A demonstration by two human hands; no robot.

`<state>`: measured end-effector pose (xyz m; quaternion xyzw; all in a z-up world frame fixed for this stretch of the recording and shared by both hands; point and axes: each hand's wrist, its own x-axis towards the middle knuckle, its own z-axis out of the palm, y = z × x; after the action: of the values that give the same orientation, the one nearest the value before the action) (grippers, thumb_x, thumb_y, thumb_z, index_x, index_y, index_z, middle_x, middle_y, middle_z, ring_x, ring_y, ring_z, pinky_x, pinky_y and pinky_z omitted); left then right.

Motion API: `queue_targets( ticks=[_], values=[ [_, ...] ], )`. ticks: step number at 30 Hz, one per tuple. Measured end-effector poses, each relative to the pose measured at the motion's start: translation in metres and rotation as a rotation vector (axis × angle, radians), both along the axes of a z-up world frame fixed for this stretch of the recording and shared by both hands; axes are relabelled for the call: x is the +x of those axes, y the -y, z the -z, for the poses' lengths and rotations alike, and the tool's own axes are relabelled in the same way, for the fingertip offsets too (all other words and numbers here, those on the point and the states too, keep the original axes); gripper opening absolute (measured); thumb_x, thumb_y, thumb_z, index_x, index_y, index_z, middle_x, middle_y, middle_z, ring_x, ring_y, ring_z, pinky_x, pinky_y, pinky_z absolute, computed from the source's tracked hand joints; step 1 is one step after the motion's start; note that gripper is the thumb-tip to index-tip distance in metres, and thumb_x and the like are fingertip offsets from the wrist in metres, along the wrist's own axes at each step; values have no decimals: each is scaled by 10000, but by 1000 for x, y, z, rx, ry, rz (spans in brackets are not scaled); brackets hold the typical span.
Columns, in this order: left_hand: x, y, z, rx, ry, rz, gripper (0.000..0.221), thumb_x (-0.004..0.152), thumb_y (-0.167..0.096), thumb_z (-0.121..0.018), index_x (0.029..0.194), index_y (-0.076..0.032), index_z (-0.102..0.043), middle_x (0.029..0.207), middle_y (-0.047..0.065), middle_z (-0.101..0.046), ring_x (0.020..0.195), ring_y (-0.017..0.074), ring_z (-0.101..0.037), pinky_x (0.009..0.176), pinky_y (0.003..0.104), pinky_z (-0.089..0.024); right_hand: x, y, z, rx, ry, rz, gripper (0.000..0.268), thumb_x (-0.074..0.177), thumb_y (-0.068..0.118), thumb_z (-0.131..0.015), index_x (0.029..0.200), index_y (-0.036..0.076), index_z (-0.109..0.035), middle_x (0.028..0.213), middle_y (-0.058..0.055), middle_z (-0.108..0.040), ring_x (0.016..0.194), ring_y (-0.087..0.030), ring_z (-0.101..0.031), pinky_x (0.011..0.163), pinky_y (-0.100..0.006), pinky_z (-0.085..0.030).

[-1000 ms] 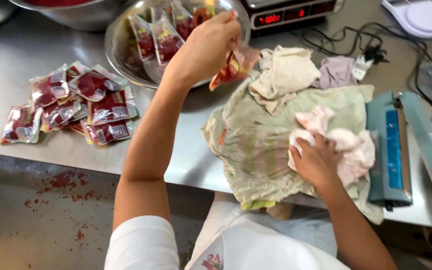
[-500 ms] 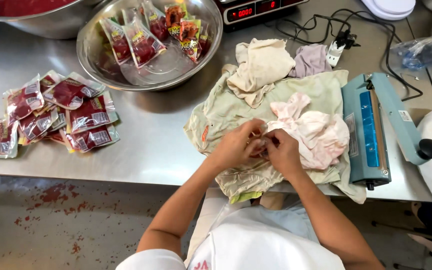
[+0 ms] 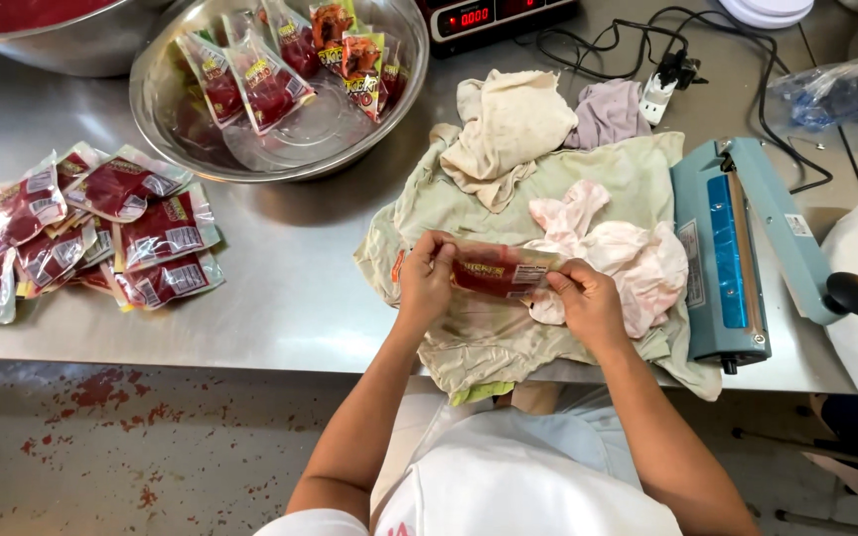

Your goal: The person seals small plastic food packets using an impulse sealer and wipes them clean with a cloth.

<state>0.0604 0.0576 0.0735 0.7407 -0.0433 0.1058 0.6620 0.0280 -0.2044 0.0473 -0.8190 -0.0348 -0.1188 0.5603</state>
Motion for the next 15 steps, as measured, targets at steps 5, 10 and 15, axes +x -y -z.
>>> queue_targets(
  ticks=[5, 10, 15],
  values=[
    [-3, 4, -16, -37, 18, 50, 140, 1061, -125, -538, 1033, -118, -675, 905, 83, -728, 903, 214, -677, 895, 399, -528, 1, 0, -3, 13, -9, 1, 206, 1015, 112, -711, 818, 53, -694, 739, -50, -665, 759, -116, -633, 767, -300, -544],
    [-18, 10, -29, -81, 41, 93, 153, 1046, -116, -577, 1007, -125, -725, 986, 70, -772, 1081, 224, -706, 1003, 393, -511, -5, -5, -60, 82, -166, -76, 314, 939, 29, -688, 1250, 3, -659, 1123, -116, -687, 1002, -174, -650, 875, -331, -589],
    [-14, 7, -6, -80, 43, 49, 91, 999, -151, -681, 1016, -130, -767, 1037, 73, -779, 1105, 184, -695, 1026, 373, -497, 1, -18, -96, -340, 2, -96, 311, 911, 144, -749, 1220, 114, -724, 1114, -119, -670, 1053, -298, -684, 898, -385, -578]
  ],
)
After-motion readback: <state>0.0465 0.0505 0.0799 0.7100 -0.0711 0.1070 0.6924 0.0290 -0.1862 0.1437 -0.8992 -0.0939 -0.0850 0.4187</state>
